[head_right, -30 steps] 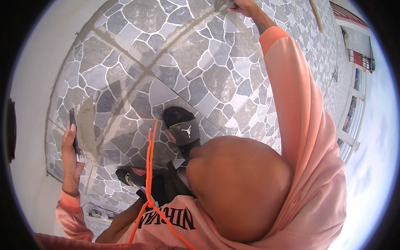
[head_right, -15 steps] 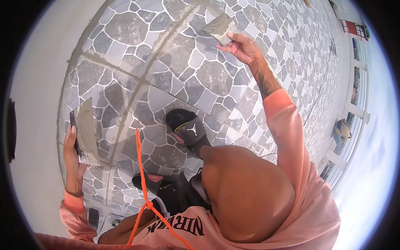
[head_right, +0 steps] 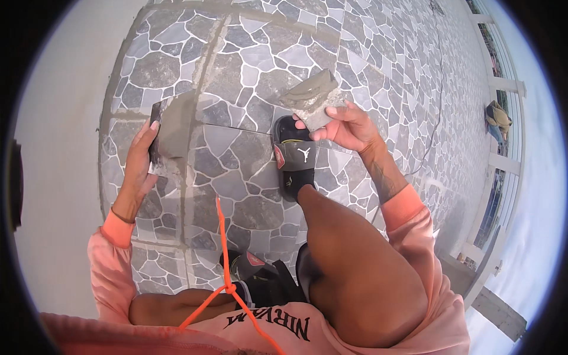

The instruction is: The person applies grout to the seams between floor tiles using a small metal scraper, spreading the material along the lines and then scraping the excess onto another tool.

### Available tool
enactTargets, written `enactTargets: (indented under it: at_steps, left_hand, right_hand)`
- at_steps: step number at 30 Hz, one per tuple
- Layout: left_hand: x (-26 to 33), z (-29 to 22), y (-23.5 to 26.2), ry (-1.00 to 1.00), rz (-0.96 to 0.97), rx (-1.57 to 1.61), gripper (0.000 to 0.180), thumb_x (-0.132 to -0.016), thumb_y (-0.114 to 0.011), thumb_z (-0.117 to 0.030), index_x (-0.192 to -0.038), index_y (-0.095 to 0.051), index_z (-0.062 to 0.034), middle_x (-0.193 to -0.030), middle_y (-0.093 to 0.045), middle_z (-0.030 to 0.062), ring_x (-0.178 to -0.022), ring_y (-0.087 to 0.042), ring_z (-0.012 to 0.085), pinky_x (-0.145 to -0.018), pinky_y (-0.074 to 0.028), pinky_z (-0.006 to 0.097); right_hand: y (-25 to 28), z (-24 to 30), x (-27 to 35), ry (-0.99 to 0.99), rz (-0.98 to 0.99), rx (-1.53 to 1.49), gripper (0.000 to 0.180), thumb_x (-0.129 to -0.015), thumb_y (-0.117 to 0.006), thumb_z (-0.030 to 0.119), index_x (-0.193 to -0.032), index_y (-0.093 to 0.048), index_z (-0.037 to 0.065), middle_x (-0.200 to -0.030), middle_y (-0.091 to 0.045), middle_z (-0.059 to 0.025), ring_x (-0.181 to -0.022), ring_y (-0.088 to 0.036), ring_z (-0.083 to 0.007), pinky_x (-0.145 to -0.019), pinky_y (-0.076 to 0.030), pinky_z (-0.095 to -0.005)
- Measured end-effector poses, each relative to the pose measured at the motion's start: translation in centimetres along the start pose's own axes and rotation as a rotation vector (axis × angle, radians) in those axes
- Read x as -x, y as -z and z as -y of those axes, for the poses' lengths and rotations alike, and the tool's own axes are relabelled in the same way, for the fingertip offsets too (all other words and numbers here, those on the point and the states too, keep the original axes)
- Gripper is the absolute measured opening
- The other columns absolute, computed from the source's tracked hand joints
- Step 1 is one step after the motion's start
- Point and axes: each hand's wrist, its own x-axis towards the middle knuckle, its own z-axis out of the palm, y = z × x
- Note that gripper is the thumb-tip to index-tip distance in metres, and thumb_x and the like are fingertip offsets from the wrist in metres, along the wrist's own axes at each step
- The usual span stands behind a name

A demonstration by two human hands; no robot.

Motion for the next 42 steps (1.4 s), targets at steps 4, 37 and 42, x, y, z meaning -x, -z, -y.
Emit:
enactTargets:
  at_steps: [4,37,42]
  left_hand:
    - [-0.8,0.9,-1.0,0.089,0.108,-0.013,0.032,-0.099,-0.047,-0.022,-0.127,-0.049,-0.005,-0.112,-0.061,0.003,-0.098,-0.061,0.0112,-0.082,-0.051,0.03]
    - [15.3,17.3,-22.8,-0.159,-0.814,0.083,0.046,-0.096,-0.053,-0.027,-0.134,-0.043,-0.0038,-0.106,-0.061,0.004,-0.087,-0.063,0.0121,-0.073,-0.054,0.03]
    - [16.7,19.7,-22.7,-0.23,-0.941,0.092,0.041,-0.096,-0.052,-0.025,-0.131,-0.046,-0.0039,-0.109,-0.061,0.0058,-0.093,-0.063,0.015,-0.078,-0.053,0.031]
  right_hand:
    - [0.5,2.0,4.2,0.014,-0.116,0.147,0.056,-0.093,-0.056,0.017,-0.137,-0.031,-0.008,-0.124,-0.052,-0.0305,-0.108,-0.06,-0.0387,-0.066,-0.055,-0.0326]
    - [22.6,19.3,-11.8,-0.325,0.272,0.861,0.037,-0.09,-0.058,0.008,-0.121,-0.047,-0.008,-0.104,-0.064,-0.019,-0.079,-0.07,-0.0252,-0.055,-0.057,-0.0253]
    - [23.2,18.2,-15.2,-0.407,0.395,0.783,0.041,-0.092,-0.058,0.015,-0.123,-0.046,-0.009,-0.105,-0.064,-0.0183,-0.083,-0.069,-0.0252,-0.058,-0.056,-0.0256]
